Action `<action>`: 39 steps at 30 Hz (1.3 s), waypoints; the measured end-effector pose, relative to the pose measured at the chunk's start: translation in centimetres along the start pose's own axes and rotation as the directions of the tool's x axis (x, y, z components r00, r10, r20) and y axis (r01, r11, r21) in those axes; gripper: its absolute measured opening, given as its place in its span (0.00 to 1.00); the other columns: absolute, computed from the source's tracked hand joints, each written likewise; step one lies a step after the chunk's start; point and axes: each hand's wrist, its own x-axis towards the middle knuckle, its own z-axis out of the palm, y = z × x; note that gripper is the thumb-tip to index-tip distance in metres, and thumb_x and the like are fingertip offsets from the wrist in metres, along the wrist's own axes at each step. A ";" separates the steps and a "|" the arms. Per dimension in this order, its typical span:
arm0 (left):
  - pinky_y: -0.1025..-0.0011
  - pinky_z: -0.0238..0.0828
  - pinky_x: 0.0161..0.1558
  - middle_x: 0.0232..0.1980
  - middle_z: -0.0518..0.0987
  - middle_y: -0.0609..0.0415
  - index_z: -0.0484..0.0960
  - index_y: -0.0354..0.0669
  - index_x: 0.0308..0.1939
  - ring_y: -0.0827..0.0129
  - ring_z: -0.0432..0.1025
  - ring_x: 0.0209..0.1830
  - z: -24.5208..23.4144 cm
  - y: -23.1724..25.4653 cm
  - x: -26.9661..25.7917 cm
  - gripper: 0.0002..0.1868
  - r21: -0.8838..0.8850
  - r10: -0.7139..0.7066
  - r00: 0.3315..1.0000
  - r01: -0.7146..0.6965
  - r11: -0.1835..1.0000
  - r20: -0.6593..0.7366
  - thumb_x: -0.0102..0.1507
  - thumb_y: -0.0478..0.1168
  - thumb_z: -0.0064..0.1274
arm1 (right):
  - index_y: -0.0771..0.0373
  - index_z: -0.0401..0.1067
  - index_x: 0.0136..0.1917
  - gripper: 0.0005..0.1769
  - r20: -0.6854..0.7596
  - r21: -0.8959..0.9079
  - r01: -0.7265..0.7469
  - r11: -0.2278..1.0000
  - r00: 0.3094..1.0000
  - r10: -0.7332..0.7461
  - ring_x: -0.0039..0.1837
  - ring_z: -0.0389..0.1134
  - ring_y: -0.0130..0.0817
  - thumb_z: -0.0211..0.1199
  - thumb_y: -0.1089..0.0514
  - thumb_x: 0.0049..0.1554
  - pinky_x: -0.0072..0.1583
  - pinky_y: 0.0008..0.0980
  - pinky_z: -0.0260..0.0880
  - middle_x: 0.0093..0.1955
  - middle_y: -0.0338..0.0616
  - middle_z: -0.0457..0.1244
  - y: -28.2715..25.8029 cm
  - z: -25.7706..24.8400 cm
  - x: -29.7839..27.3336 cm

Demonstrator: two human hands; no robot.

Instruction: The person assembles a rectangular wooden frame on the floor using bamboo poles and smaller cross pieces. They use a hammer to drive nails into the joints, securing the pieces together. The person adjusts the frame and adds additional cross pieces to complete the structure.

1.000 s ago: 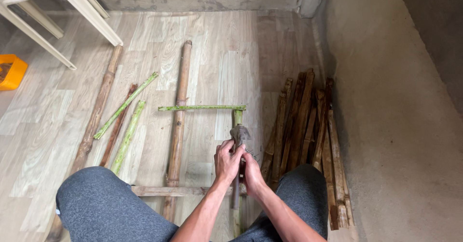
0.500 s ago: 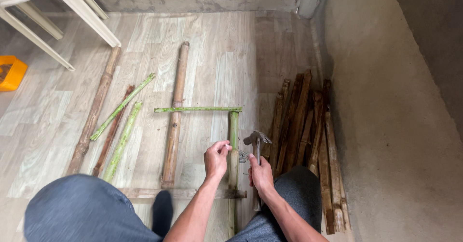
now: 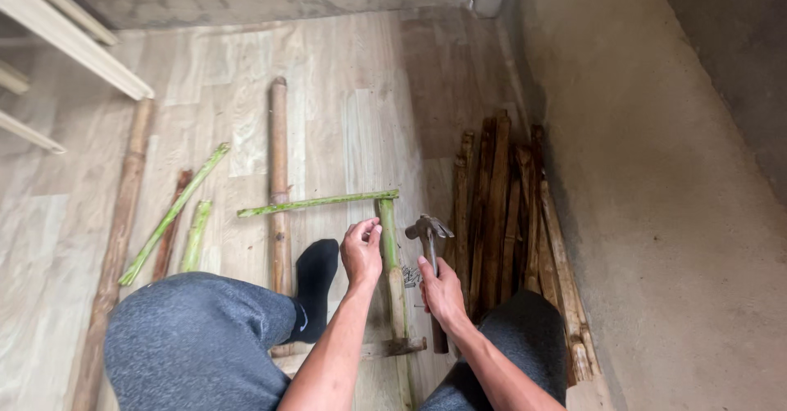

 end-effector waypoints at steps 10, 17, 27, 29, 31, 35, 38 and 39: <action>0.61 0.70 0.51 0.40 0.84 0.51 0.86 0.43 0.38 0.57 0.75 0.45 3.1 -4.4 9.3 0.05 0.134 0.013 0.997 -0.003 0.991 -0.075 0.61 0.39 0.62 | 0.59 0.68 0.62 0.22 -0.089 -0.147 0.046 0.988 0.994 -0.059 0.26 0.61 0.28 0.55 0.43 0.62 0.32 0.33 0.64 0.29 0.41 0.64 -2.5 4.2 6.9; 0.58 0.67 0.54 0.40 0.85 0.52 0.87 0.45 0.37 0.53 0.73 0.46 6.4 -8.6 15.3 0.02 0.164 0.197 0.970 -0.220 0.962 0.145 0.61 0.37 0.60 | 0.64 0.69 0.59 0.22 -0.135 -0.125 -0.001 0.992 0.991 -0.016 0.29 0.63 0.28 0.56 0.45 0.63 0.33 0.35 0.66 0.36 0.42 0.65 -2.3 6.9 12.8; 0.60 0.69 0.53 0.42 0.83 0.52 0.85 0.45 0.40 0.54 0.74 0.48 8.5 -11.7 16.9 0.05 0.054 0.235 0.912 -0.268 0.962 0.335 0.61 0.36 0.57 | 0.62 0.67 0.65 0.25 -0.217 -0.185 -0.045 0.982 0.976 0.003 0.30 0.65 0.32 0.55 0.43 0.63 0.35 0.38 0.67 0.34 0.46 0.65 -3.8 9.1 14.8; 0.58 0.65 0.53 0.42 0.83 0.52 0.86 0.45 0.39 0.54 0.74 0.48 8.5 -11.9 16.7 0.04 0.085 0.246 0.905 -0.291 0.953 0.348 0.61 0.36 0.57 | 0.61 0.67 0.65 0.25 -0.222 -0.222 -0.045 0.974 0.975 -0.006 0.31 0.66 0.33 0.55 0.43 0.63 0.35 0.38 0.68 0.34 0.46 0.66 -4.1 9.3 14.8; 0.58 0.63 0.54 0.41 0.83 0.53 0.86 0.46 0.39 0.54 0.73 0.48 8.6 -12.1 16.6 0.04 0.098 0.263 0.899 -0.315 0.944 0.351 0.62 0.36 0.57 | 0.60 0.67 0.66 0.26 -0.227 -0.248 -0.028 0.968 0.973 -0.030 0.31 0.67 0.33 0.55 0.43 0.63 0.36 0.38 0.69 0.34 0.46 0.66 -4.6 9.3 14.6; 0.59 0.62 0.54 0.40 0.83 0.54 0.87 0.47 0.38 0.56 0.74 0.47 9.0 -12.2 16.6 0.05 0.104 0.308 0.893 -0.359 0.928 0.328 0.60 0.36 0.57 | 0.58 0.65 0.69 0.27 -0.204 -0.275 0.005 0.961 0.977 -0.064 0.31 0.68 0.35 0.54 0.41 0.62 0.38 0.40 0.70 0.34 0.48 0.67 -5.6 9.2 14.2; 0.60 0.62 0.54 0.38 0.83 0.55 0.88 0.48 0.36 0.58 0.75 0.46 9.4 -12.5 16.5 0.04 0.090 0.315 0.898 -0.357 0.930 0.306 0.59 0.36 0.59 | 0.56 0.64 0.70 0.29 -0.182 -0.327 0.055 0.943 0.976 -0.120 0.31 0.69 0.37 0.53 0.40 0.62 0.40 0.42 0.71 0.35 0.49 0.68 -6.1 9.2 14.2; 0.60 0.62 0.54 0.37 0.83 0.55 0.88 0.48 0.35 0.59 0.75 0.45 9.4 -12.6 16.7 0.04 0.083 0.315 0.901 -0.353 0.932 0.298 0.59 0.37 0.59 | 0.56 0.63 0.71 0.29 -0.178 -0.345 0.061 0.937 0.975 -0.130 0.32 0.69 0.39 0.53 0.40 0.62 0.41 0.43 0.71 0.35 0.51 0.68 -6.3 9.2 14.2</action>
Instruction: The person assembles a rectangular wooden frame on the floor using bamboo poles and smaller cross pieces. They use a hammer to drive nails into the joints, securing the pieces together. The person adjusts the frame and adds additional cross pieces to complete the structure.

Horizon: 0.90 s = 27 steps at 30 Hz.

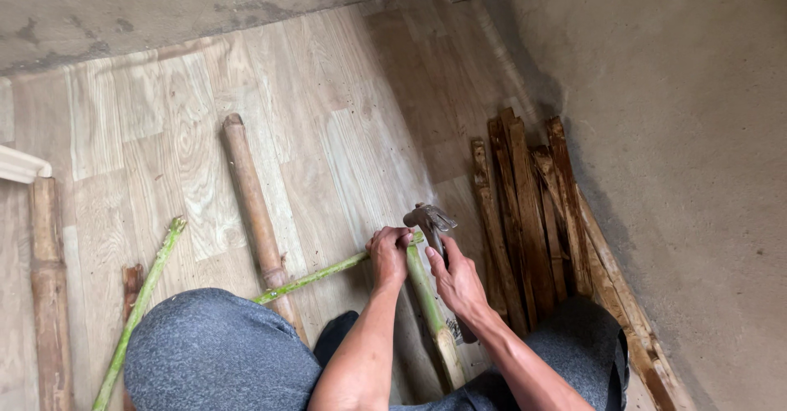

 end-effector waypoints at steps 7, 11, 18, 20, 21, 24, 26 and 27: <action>0.61 0.63 0.56 0.40 0.84 0.54 0.87 0.46 0.37 0.58 0.75 0.47 -0.4 -0.6 -0.3 0.07 -0.018 -0.017 0.999 0.017 1.000 0.031 0.59 0.32 0.56 | 0.54 0.63 0.72 0.29 0.006 -0.126 0.006 0.992 1.000 -0.006 0.45 0.73 0.49 0.50 0.38 0.63 0.51 0.50 0.69 0.39 0.56 0.69 0.1 -0.2 0.0; 0.60 0.61 0.58 0.41 0.83 0.52 0.87 0.43 0.39 0.56 0.74 0.48 -0.3 -0.3 -0.6 0.06 0.002 -0.001 0.999 0.001 1.000 0.032 0.60 0.32 0.56 | 0.55 0.63 0.72 0.30 -0.006 -0.101 -0.001 0.995 1.000 0.000 0.45 0.73 0.49 0.51 0.39 0.63 0.50 0.49 0.70 0.40 0.55 0.70 0.4 -0.2 -0.5; 0.63 0.61 0.59 0.40 0.84 0.56 0.88 0.48 0.37 0.61 0.75 0.48 -0.9 0.5 -0.4 0.08 -0.013 -0.023 0.998 0.024 1.000 0.064 0.60 0.33 0.55 | 0.54 0.63 0.71 0.29 0.014 -0.132 -0.019 0.991 1.000 0.021 0.47 0.75 0.52 0.49 0.39 0.63 0.52 0.50 0.70 0.40 0.59 0.70 -0.8 -0.4 -0.5; 0.62 0.60 0.57 0.40 0.83 0.56 0.88 0.48 0.37 0.61 0.75 0.47 -0.9 0.3 -0.5 0.07 -0.040 -0.013 0.998 0.015 0.999 0.063 0.60 0.34 0.56 | 0.55 0.63 0.71 0.28 -0.006 -0.142 0.041 0.989 0.999 -0.042 0.49 0.74 0.55 0.50 0.39 0.64 0.53 0.52 0.69 0.43 0.60 0.70 -0.7 -0.2 -0.6; 0.62 0.60 0.56 0.39 0.83 0.56 0.88 0.49 0.37 0.60 0.74 0.47 -0.9 0.2 -0.4 0.06 -0.053 -0.007 0.998 0.010 0.999 0.062 0.60 0.35 0.57 | 0.56 0.63 0.70 0.28 -0.020 -0.147 0.074 0.986 0.997 -0.077 0.50 0.73 0.58 0.50 0.39 0.64 0.53 0.53 0.69 0.44 0.61 0.70 -0.7 -0.1 -0.6; 0.63 0.60 0.57 0.40 0.83 0.56 0.87 0.47 0.36 0.61 0.74 0.47 -0.7 0.0 -0.5 0.06 -0.027 -0.003 0.998 0.005 1.000 0.065 0.59 0.33 0.56 | 0.56 0.62 0.71 0.28 -0.003 -0.223 0.065 0.973 0.998 -0.067 0.53 0.71 0.63 0.49 0.40 0.65 0.54 0.55 0.67 0.47 0.64 0.70 -0.8 0.4 -0.4; 0.63 0.61 0.58 0.41 0.83 0.57 0.87 0.48 0.35 0.61 0.75 0.48 -0.8 0.0 -0.5 0.06 -0.013 0.024 0.998 -0.024 1.000 0.051 0.59 0.34 0.56 | 0.56 0.61 0.71 0.28 0.007 -0.250 0.043 0.967 0.999 -0.042 0.53 0.71 0.64 0.48 0.40 0.65 0.54 0.56 0.67 0.48 0.65 0.69 -0.8 0.5 -0.4; 0.63 0.61 0.58 0.41 0.83 0.58 0.86 0.48 0.35 0.62 0.75 0.48 -0.9 0.0 -0.4 0.06 -0.005 0.038 0.998 -0.038 0.999 0.042 0.59 0.34 0.55 | 0.55 0.61 0.71 0.27 0.002 -0.242 0.041 0.969 0.999 -0.042 0.53 0.71 0.64 0.49 0.40 0.65 0.54 0.56 0.67 0.48 0.65 0.69 -0.9 0.5 -0.3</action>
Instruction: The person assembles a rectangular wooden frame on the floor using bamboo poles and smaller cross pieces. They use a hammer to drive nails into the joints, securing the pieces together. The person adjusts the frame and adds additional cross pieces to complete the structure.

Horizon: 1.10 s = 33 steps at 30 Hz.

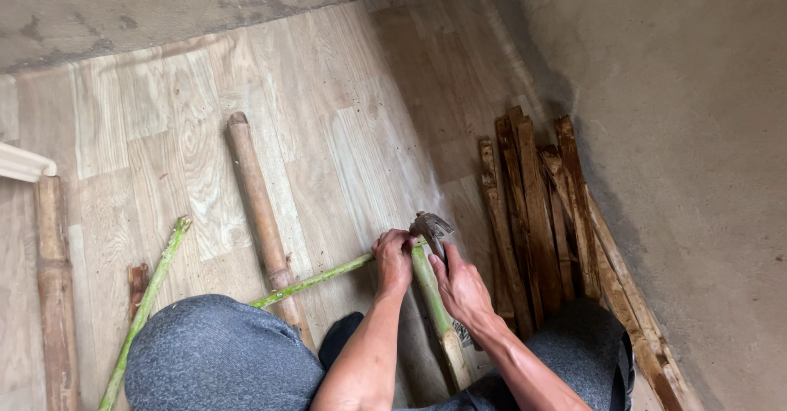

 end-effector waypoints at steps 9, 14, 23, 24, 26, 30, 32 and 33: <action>0.62 0.60 0.56 0.39 0.83 0.56 0.89 0.49 0.35 0.60 0.75 0.47 -0.2 0.2 -0.2 0.07 -0.052 -0.014 0.999 0.016 0.999 0.040 0.60 0.38 0.55 | 0.59 0.62 0.68 0.25 -0.008 -0.035 0.002 0.999 1.000 -0.002 0.51 0.72 0.63 0.48 0.41 0.66 0.53 0.56 0.69 0.47 0.65 0.69 0.6 0.2 -0.1; 0.63 0.61 0.58 0.42 0.83 0.56 0.86 0.46 0.36 0.61 0.74 0.48 -0.1 0.0 0.4 0.06 0.001 -0.001 1.000 0.001 1.000 -0.002 0.62 0.40 0.53 | 0.58 0.61 0.69 0.26 -0.058 0.026 0.042 0.999 0.998 -0.040 0.52 0.70 0.66 0.49 0.43 0.65 0.53 0.57 0.67 0.48 0.67 0.68 0.6 0.6 0.0; 0.62 0.60 0.58 0.41 0.83 0.56 0.86 0.46 0.36 0.60 0.74 0.48 -0.1 -0.2 -0.5 0.06 -0.014 -0.029 0.999 0.029 0.999 0.034 0.62 0.39 0.53 | 0.57 0.61 0.69 0.25 -0.024 -0.016 0.014 1.000 1.000 -0.014 0.49 0.72 0.65 0.48 0.42 0.65 0.52 0.57 0.67 0.47 0.66 0.69 0.5 0.5 -0.5; 0.62 0.60 0.59 0.41 0.82 0.56 0.85 0.46 0.36 0.60 0.74 0.48 0.2 -0.1 -0.2 0.06 0.011 -0.046 0.998 0.046 0.999 0.032 0.62 0.40 0.54 | 0.56 0.60 0.70 0.26 -0.007 -0.042 -0.010 0.999 1.000 0.010 0.49 0.71 0.65 0.48 0.42 0.65 0.52 0.57 0.67 0.46 0.67 0.69 0.4 0.5 -0.4; 0.63 0.61 0.59 0.41 0.83 0.56 0.85 0.46 0.35 0.60 0.74 0.48 0.2 -0.4 0.4 0.06 0.015 -0.032 0.999 0.032 0.999 0.012 0.62 0.41 0.54 | 0.57 0.60 0.71 0.26 -0.022 -0.046 0.022 0.999 0.999 -0.023 0.49 0.71 0.66 0.49 0.42 0.65 0.52 0.57 0.67 0.46 0.68 0.69 0.0 0.8 0.1; 0.61 0.58 0.57 0.41 0.83 0.55 0.88 0.49 0.36 0.59 0.74 0.49 0.1 -0.4 -0.3 0.08 -0.042 0.037 0.998 -0.035 0.999 0.051 0.61 0.37 0.53 | 0.57 0.62 0.70 0.27 -0.095 0.055 0.083 0.995 0.992 -0.077 0.50 0.71 0.65 0.50 0.43 0.63 0.51 0.56 0.68 0.47 0.66 0.69 0.6 0.7 -0.6; 0.61 0.59 0.57 0.41 0.83 0.56 0.87 0.49 0.35 0.59 0.74 0.48 0.0 -0.4 -0.2 0.06 -0.051 0.004 0.999 -0.002 0.999 0.043 0.61 0.38 0.54 | 0.57 0.62 0.70 0.27 -0.088 0.051 0.075 0.996 0.994 -0.070 0.51 0.71 0.65 0.50 0.44 0.63 0.51 0.56 0.68 0.47 0.66 0.69 0.9 0.5 -0.7; 0.61 0.59 0.57 0.41 0.83 0.56 0.87 0.49 0.35 0.60 0.74 0.48 -0.2 -0.4 -0.3 0.06 -0.055 -0.011 0.999 0.013 0.998 0.039 0.60 0.38 0.54 | 0.58 0.62 0.70 0.26 -0.083 0.014 0.078 0.997 0.994 -0.076 0.51 0.70 0.65 0.50 0.44 0.63 0.51 0.56 0.68 0.48 0.66 0.69 1.0 0.6 -0.7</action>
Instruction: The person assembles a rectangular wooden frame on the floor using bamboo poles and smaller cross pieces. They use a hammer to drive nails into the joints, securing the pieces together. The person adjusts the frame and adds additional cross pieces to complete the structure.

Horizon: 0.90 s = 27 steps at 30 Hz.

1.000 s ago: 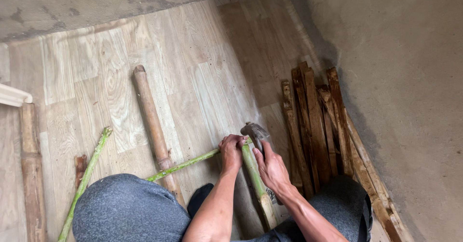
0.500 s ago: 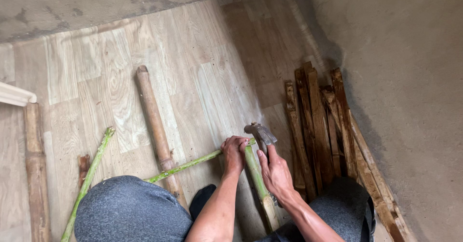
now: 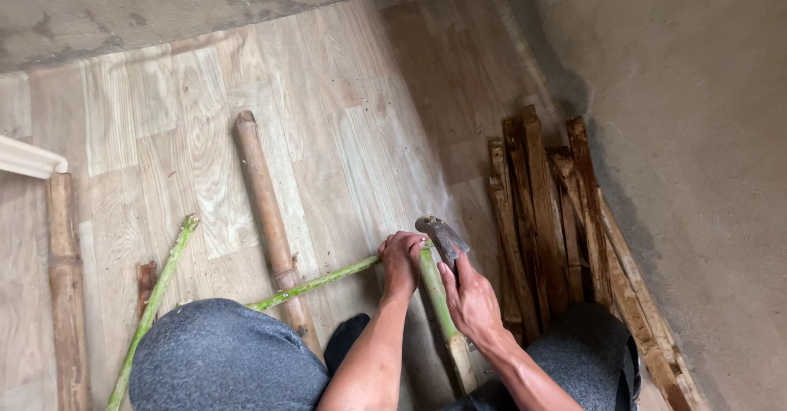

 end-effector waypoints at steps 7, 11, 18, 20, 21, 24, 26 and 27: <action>0.63 0.60 0.57 0.40 0.83 0.57 0.87 0.49 0.35 0.60 0.75 0.47 0.6 0.3 -0.3 0.06 0.019 0.023 0.999 -0.023 1.000 -0.035 0.60 0.37 0.54 | 0.60 0.64 0.65 0.23 -0.070 0.028 0.026 0.999 0.997 -0.024 0.52 0.70 0.66 0.51 0.43 0.65 0.51 0.57 0.67 0.48 0.67 0.69 0.8 0.2 0.3; 0.63 0.59 0.57 0.40 0.83 0.56 0.86 0.49 0.34 0.59 0.75 0.46 0.4 0.2 -0.3 0.06 -0.003 0.073 0.996 -0.073 0.997 -0.042 0.60 0.36 0.54 | 0.57 0.63 0.67 0.24 0.002 0.050 -0.093 0.994 0.996 0.093 0.48 0.72 0.64 0.49 0.43 0.64 0.51 0.58 0.67 0.44 0.66 0.69 1.1 0.2 0.3; 0.63 0.61 0.58 0.42 0.84 0.58 0.87 0.49 0.36 0.61 0.75 0.47 0.2 0.9 0.4 0.08 0.044 0.001 1.000 0.000 0.999 -0.023 0.63 0.40 0.51 | 0.60 0.63 0.64 0.22 -0.020 0.003 -0.011 1.000 1.000 0.011 0.49 0.69 0.67 0.51 0.43 0.65 0.50 0.59 0.66 0.45 0.68 0.68 0.9 0.7 0.8; 0.63 0.60 0.57 0.41 0.84 0.57 0.87 0.48 0.35 0.60 0.75 0.48 0.1 0.8 0.2 0.07 0.015 0.038 0.999 -0.038 0.999 -0.020 0.61 0.39 0.53 | 0.60 0.64 0.63 0.22 -0.076 0.059 0.034 0.998 0.997 -0.029 0.49 0.70 0.67 0.52 0.44 0.64 0.49 0.58 0.67 0.45 0.68 0.68 1.1 0.6 0.5; 0.63 0.60 0.57 0.41 0.83 0.57 0.88 0.48 0.35 0.60 0.75 0.48 0.0 0.8 0.3 0.07 0.001 0.059 0.998 -0.059 0.998 -0.023 0.60 0.39 0.54 | 0.60 0.64 0.64 0.23 -0.079 0.096 0.017 0.995 0.997 -0.009 0.48 0.70 0.66 0.51 0.44 0.63 0.49 0.57 0.67 0.44 0.67 0.69 1.2 0.4 0.4; 0.62 0.58 0.58 0.41 0.83 0.55 0.88 0.47 0.36 0.59 0.74 0.48 -0.1 0.3 0.0 0.06 0.029 0.040 0.999 -0.040 0.999 0.010 0.61 0.36 0.54 | 0.59 0.63 0.66 0.23 -0.028 0.073 -0.055 0.996 0.998 0.058 0.47 0.72 0.64 0.50 0.44 0.64 0.49 0.56 0.68 0.43 0.66 0.69 1.3 0.4 0.4; 0.62 0.60 0.58 0.43 0.83 0.56 0.86 0.47 0.37 0.59 0.74 0.49 -0.1 0.2 -0.2 0.06 0.078 0.000 1.000 -0.001 0.997 0.016 0.61 0.36 0.54 | 0.59 0.63 0.66 0.23 -0.003 0.012 -0.059 0.998 0.998 0.059 0.47 0.71 0.65 0.50 0.44 0.64 0.50 0.57 0.67 0.42 0.66 0.68 1.3 0.5 0.4; 0.62 0.60 0.58 0.43 0.83 0.57 0.86 0.46 0.38 0.60 0.74 0.49 0.2 0.3 -0.1 0.06 0.099 -0.016 1.000 0.014 0.995 0.018 0.60 0.35 0.54 | 0.60 0.63 0.67 0.23 0.000 -0.020 -0.037 0.999 0.999 0.037 0.47 0.70 0.66 0.50 0.44 0.65 0.49 0.58 0.65 0.42 0.67 0.68 1.3 0.4 0.6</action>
